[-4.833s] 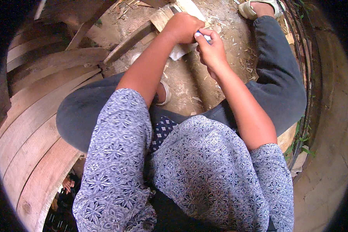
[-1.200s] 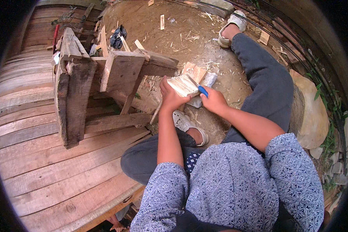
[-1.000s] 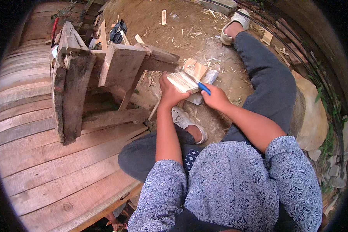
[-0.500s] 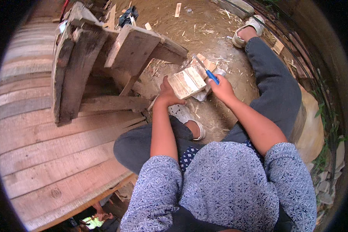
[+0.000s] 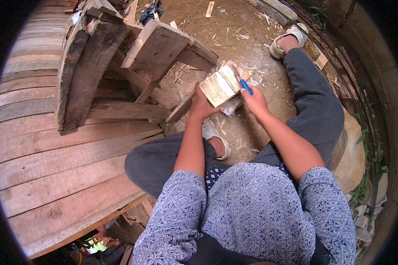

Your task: The person sits on the ground and uses a chisel to carve a small rectangular block of wood. They repeatedly chip away at the wood, occasionally lifting and rotating the block to work on different sides.

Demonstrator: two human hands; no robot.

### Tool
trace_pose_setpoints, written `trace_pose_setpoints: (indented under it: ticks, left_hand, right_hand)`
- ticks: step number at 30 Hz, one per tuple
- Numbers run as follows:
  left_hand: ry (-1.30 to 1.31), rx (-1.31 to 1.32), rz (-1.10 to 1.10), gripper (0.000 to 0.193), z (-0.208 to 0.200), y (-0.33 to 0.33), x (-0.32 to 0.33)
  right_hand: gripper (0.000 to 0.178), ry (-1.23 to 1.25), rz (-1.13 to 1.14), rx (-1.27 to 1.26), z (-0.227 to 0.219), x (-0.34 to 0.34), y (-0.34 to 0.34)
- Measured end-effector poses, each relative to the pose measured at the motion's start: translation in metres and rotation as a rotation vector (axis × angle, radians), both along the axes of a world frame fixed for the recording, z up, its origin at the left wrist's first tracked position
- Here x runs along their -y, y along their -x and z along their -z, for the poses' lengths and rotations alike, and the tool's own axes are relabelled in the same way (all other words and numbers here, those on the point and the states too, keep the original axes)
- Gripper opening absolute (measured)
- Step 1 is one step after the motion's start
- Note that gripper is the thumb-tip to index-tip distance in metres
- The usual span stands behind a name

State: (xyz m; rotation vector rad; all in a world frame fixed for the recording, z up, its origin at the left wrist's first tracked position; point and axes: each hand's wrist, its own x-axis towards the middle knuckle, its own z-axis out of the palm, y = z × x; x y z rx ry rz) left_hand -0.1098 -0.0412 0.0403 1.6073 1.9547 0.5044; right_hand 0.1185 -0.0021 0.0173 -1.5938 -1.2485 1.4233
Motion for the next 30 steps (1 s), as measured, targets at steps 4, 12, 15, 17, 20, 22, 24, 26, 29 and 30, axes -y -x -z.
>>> trace_pose_setpoints:
  ticks: [4, 12, 15, 17, 20, 22, 24, 26, 29, 30]
  left_hand:
    - [0.26, -0.359, -0.041, 0.135, -0.015, -0.038, -0.004]
    - [-0.273, -0.408, -0.006, 0.055, 0.0, -0.032, -0.042]
    - [-0.366, -0.318, 0.04, 0.031, 0.0, -0.033, -0.058]
    - [-0.365, -0.295, 0.072, 0.025, 0.008, -0.027, -0.066]
    - [-0.397, -0.262, 0.067, 0.017, 0.018, -0.024, -0.068]
    - [-0.422, -0.259, 0.058, 0.014, 0.021, -0.026, -0.069]
    - [-0.44, -0.275, 0.06, 0.012, 0.022, -0.031, -0.069]
    - [-0.48, -0.305, 0.072, 0.01, 0.033, -0.027, -0.071]
    - [-0.504, -0.317, 0.046, 0.011, 0.038, -0.032, -0.072]
    - [-0.506, -0.316, 0.03, 0.011, 0.038, -0.036, -0.073]
  right_hand:
    - [0.046, 0.025, 0.004, -0.005, 0.001, 0.002, -0.006]
    - [0.043, -0.055, -0.031, -0.091, 0.002, 0.008, 0.011]
    - [0.044, -0.082, -0.035, -0.085, 0.011, 0.012, 0.011]
    - [0.043, -0.102, -0.04, -0.055, 0.019, 0.011, 0.011]
    - [0.042, -0.061, -0.074, -0.033, 0.02, 0.009, 0.007]
    - [0.041, -0.034, -0.09, -0.024, 0.016, 0.006, 0.004]
    - [0.041, -0.031, -0.09, -0.013, 0.012, 0.004, 0.004]
    - [0.041, -0.022, -0.09, -0.042, 0.009, 0.005, 0.006]
    - [0.041, -0.003, -0.101, -0.002, 0.013, 0.005, 0.004]
    - [0.041, 0.005, -0.108, 0.024, 0.015, 0.005, 0.003]
